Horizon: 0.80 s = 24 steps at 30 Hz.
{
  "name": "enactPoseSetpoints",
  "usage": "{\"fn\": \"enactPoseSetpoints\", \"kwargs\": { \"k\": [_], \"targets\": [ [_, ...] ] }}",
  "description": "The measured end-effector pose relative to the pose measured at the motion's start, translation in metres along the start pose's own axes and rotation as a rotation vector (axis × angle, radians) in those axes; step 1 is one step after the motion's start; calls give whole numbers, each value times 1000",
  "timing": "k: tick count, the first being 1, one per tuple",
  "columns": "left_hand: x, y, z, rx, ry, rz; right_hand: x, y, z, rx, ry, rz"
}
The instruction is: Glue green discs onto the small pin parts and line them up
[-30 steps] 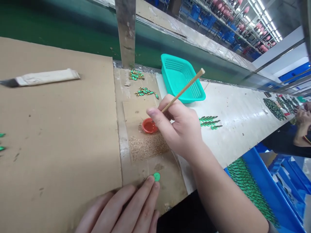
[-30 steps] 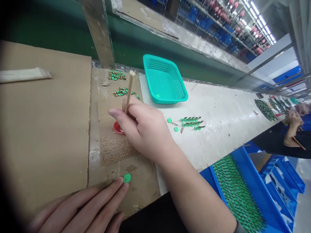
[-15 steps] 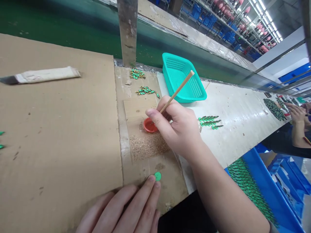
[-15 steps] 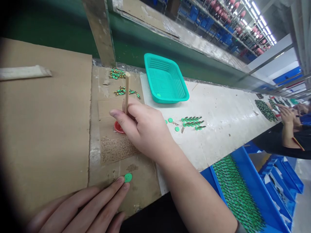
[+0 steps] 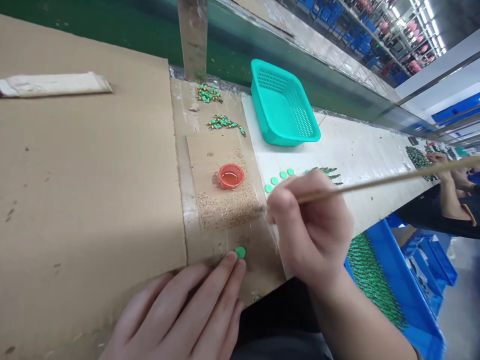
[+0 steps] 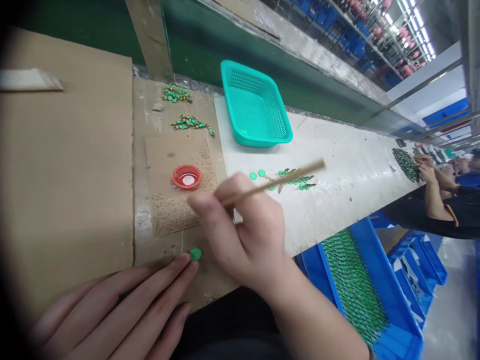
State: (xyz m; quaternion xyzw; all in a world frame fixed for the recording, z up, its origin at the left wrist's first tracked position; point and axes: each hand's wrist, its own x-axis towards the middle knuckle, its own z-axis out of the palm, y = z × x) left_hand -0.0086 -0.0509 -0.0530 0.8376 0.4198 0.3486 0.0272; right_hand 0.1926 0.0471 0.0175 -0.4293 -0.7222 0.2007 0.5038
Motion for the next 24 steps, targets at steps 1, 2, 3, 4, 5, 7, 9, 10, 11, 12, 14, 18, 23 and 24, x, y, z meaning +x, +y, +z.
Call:
{"fn": "enactPoseSetpoints", "kwargs": {
  "k": [1,2,3,4,5,7,9,10,11,12,14,18,23,24],
  "targets": [
    [-1,0,-1,-4,-10,-3,-13,-3,-3,19,-28,13],
    [-3,1,-2,-6,-18,-4,-26,-5,-5,30,-60,9],
    [-5,1,-3,-6,-31,-6,-37,-6,-6,42,-84,7],
    [-7,2,-3,-5,-42,-7,-46,-6,-6,45,-100,1],
    [-10,2,-3,-6,-53,-11,-53,-6,-5,47,-107,-4],
    [-14,2,-3,-9,-77,-20,-60,-4,-3,47,-103,-18],
    [-16,2,-3,-11,-100,-23,-62,-2,0,40,-102,-39],
    [-17,2,-4,-14,-107,-18,-62,-2,1,38,-102,-48],
    [-17,2,-4,-14,-113,-13,-62,-2,1,36,-105,-52],
    [-17,2,-5,-11,-113,-9,-61,-2,1,34,-107,-52],
    [-18,3,-5,-11,-118,-3,-60,-2,1,30,-113,-50],
    [-19,4,-5,-14,-122,-4,-59,-2,1,15,-126,-50],
    [-19,4,-2,-6,-142,-8,-58,-3,1,7,-135,-42],
    [-19,4,-2,-4,-142,-10,-57,-3,1,9,-139,-39]
  ]
}}
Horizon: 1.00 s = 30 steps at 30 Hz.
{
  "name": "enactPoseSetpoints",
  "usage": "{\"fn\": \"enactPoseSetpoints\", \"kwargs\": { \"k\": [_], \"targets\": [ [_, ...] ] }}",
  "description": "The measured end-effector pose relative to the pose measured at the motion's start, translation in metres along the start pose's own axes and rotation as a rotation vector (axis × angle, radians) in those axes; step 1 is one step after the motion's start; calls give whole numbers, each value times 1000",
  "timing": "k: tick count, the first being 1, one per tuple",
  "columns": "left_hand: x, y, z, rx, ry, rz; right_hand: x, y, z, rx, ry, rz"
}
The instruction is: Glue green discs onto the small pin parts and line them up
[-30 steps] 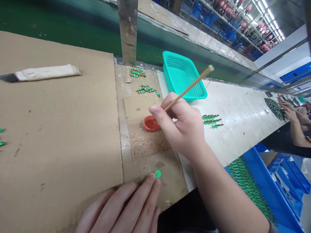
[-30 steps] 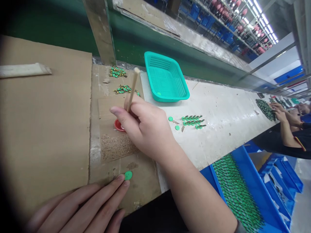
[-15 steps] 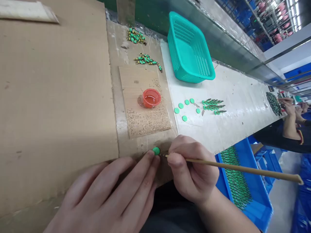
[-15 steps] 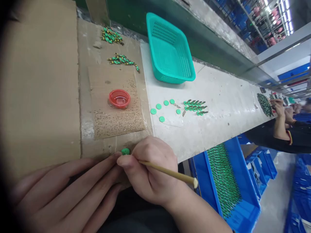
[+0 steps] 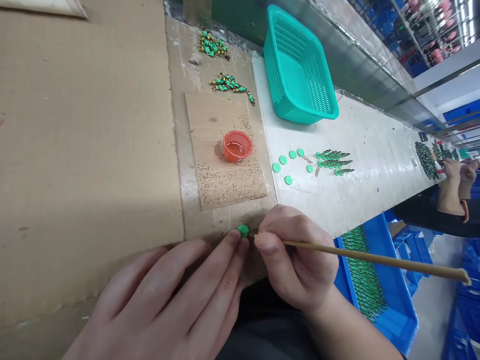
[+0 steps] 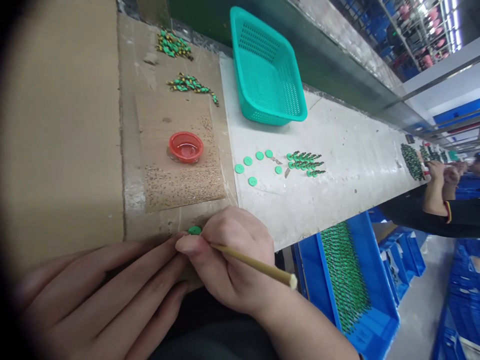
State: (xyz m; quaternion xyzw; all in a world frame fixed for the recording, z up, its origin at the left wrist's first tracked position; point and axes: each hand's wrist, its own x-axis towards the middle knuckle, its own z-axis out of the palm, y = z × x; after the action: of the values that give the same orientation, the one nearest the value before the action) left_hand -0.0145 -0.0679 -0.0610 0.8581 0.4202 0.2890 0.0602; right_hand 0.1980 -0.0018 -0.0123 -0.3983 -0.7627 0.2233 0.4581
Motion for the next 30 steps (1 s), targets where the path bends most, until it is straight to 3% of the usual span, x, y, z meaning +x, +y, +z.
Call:
{"fn": "enactPoseSetpoints", "kwargs": {
  "k": [17,30],
  "targets": [
    [-1,-3,-4,62,-3,72,-2,-2,0,16,-29,48],
    [3,-5,-4,99,1,96,-4,0,-1,52,18,70]
  ]
}}
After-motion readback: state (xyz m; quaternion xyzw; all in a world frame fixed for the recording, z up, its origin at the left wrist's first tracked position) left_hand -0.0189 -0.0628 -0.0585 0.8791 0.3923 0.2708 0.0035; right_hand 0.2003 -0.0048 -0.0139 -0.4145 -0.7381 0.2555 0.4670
